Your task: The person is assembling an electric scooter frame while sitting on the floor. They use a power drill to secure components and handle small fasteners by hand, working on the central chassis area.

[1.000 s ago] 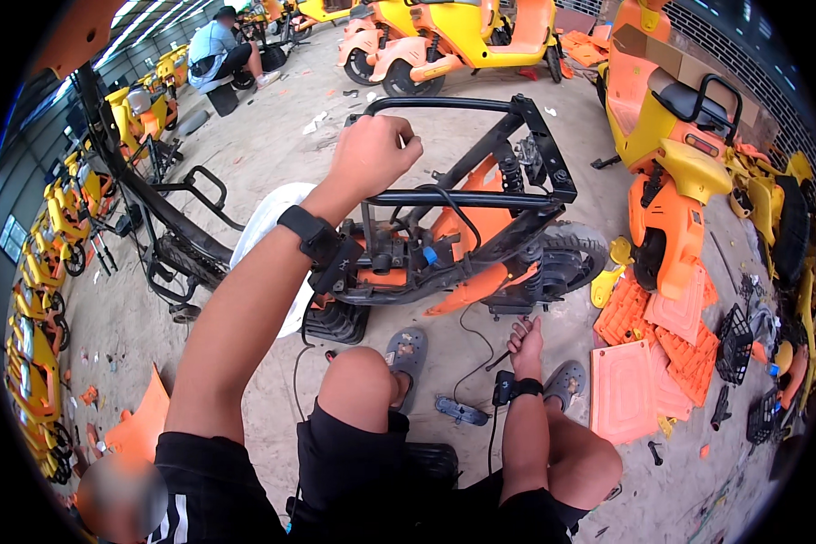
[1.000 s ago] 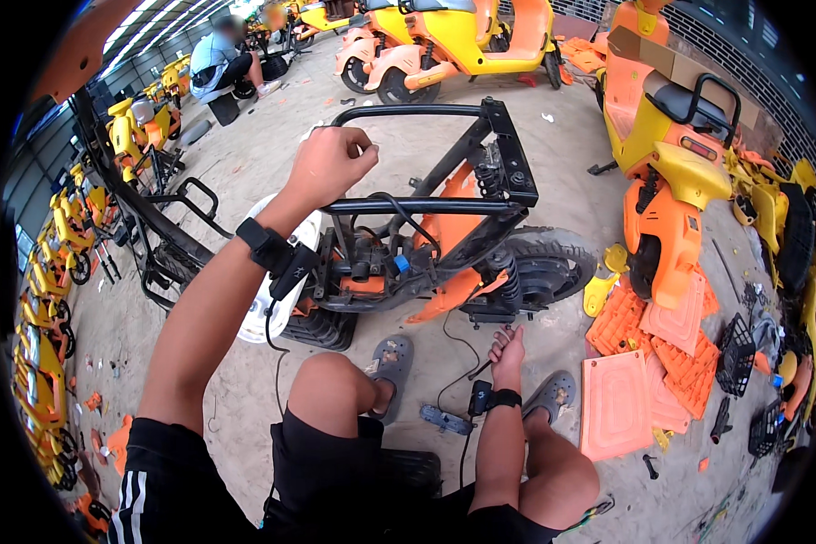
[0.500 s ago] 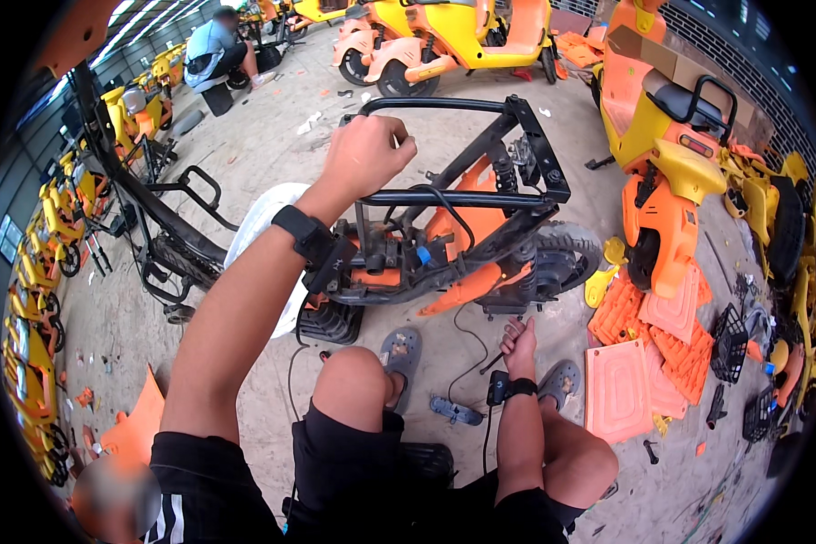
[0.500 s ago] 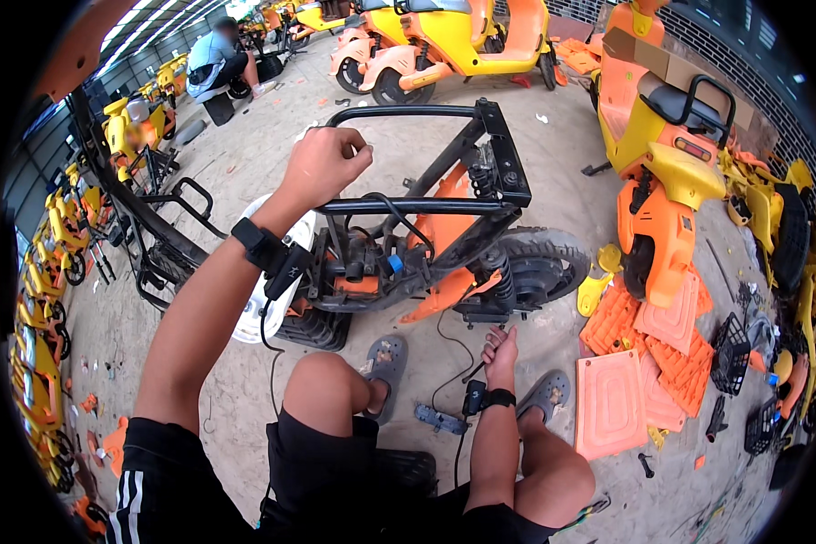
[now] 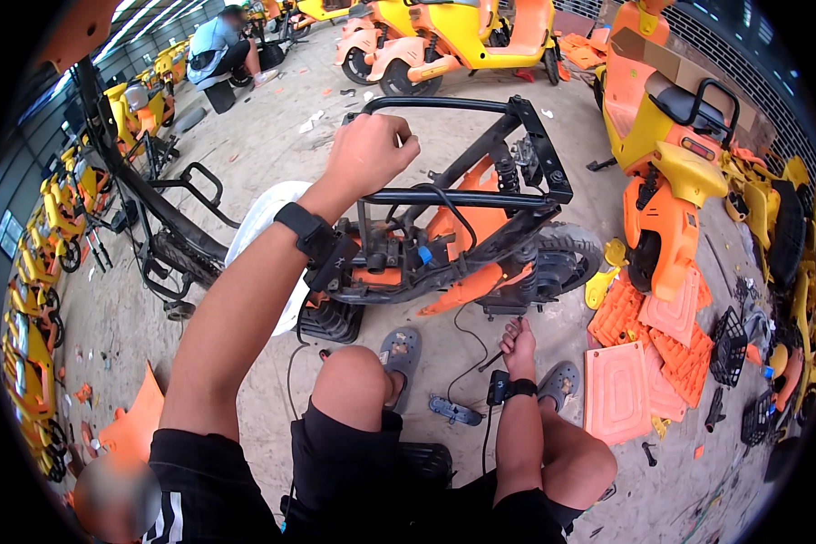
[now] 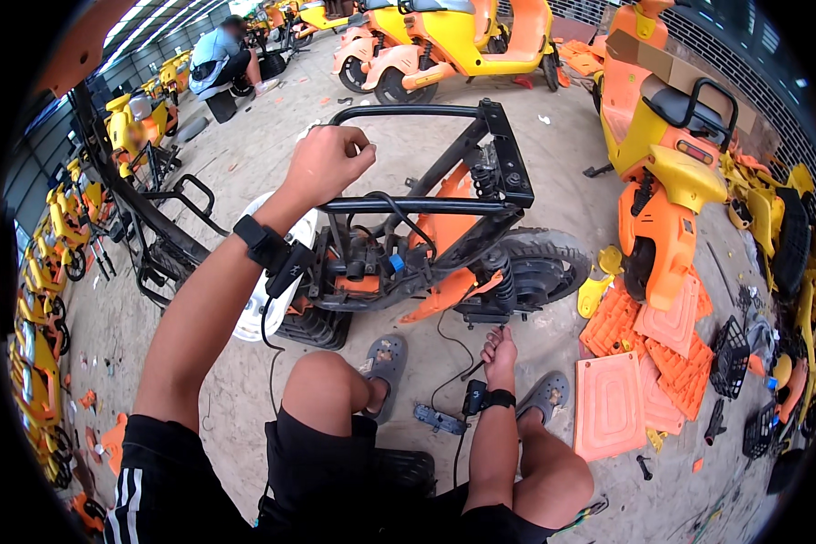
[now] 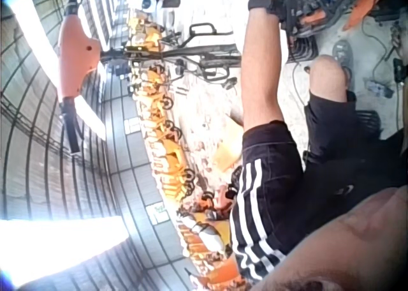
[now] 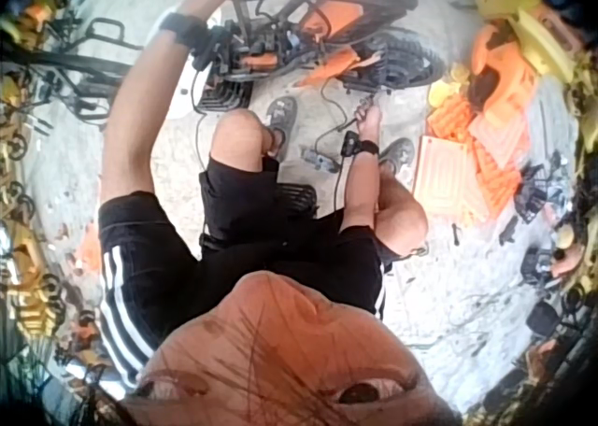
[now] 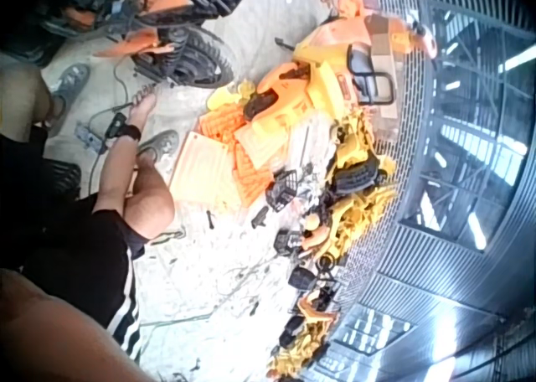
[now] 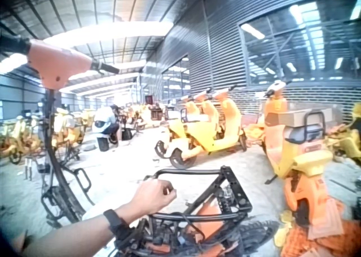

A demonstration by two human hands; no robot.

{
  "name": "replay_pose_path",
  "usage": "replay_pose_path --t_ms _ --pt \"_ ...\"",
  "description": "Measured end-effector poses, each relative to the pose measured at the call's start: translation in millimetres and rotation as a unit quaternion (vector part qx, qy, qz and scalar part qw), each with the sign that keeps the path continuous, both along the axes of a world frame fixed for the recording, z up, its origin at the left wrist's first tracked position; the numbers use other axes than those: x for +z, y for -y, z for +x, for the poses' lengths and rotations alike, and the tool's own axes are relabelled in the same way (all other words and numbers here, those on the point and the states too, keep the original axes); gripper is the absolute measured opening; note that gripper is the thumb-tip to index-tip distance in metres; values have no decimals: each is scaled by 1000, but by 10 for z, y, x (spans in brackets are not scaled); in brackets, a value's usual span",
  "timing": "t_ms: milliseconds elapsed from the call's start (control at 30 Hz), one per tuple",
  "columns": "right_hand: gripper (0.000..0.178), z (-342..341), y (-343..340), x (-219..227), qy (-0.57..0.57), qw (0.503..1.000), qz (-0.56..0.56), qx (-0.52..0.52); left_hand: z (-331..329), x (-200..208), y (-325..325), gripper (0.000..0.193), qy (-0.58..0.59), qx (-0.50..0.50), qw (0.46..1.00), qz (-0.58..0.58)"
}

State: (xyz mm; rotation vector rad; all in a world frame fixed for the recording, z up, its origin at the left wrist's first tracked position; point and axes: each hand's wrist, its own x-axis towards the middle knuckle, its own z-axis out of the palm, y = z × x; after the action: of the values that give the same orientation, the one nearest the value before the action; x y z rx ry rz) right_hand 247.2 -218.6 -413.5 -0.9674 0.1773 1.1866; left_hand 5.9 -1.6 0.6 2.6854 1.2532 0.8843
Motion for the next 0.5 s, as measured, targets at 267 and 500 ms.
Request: replay_pose_path --t_ms 267,500 --pt "31 -150 -13 189 -27 999 -25 -7 -88 -25 -16 28 -8 13 1000 3" --pt "35 -5 -11 -24 11 1000 -3 -8 -10 -2 -7 28 -3 -1 1000 4"
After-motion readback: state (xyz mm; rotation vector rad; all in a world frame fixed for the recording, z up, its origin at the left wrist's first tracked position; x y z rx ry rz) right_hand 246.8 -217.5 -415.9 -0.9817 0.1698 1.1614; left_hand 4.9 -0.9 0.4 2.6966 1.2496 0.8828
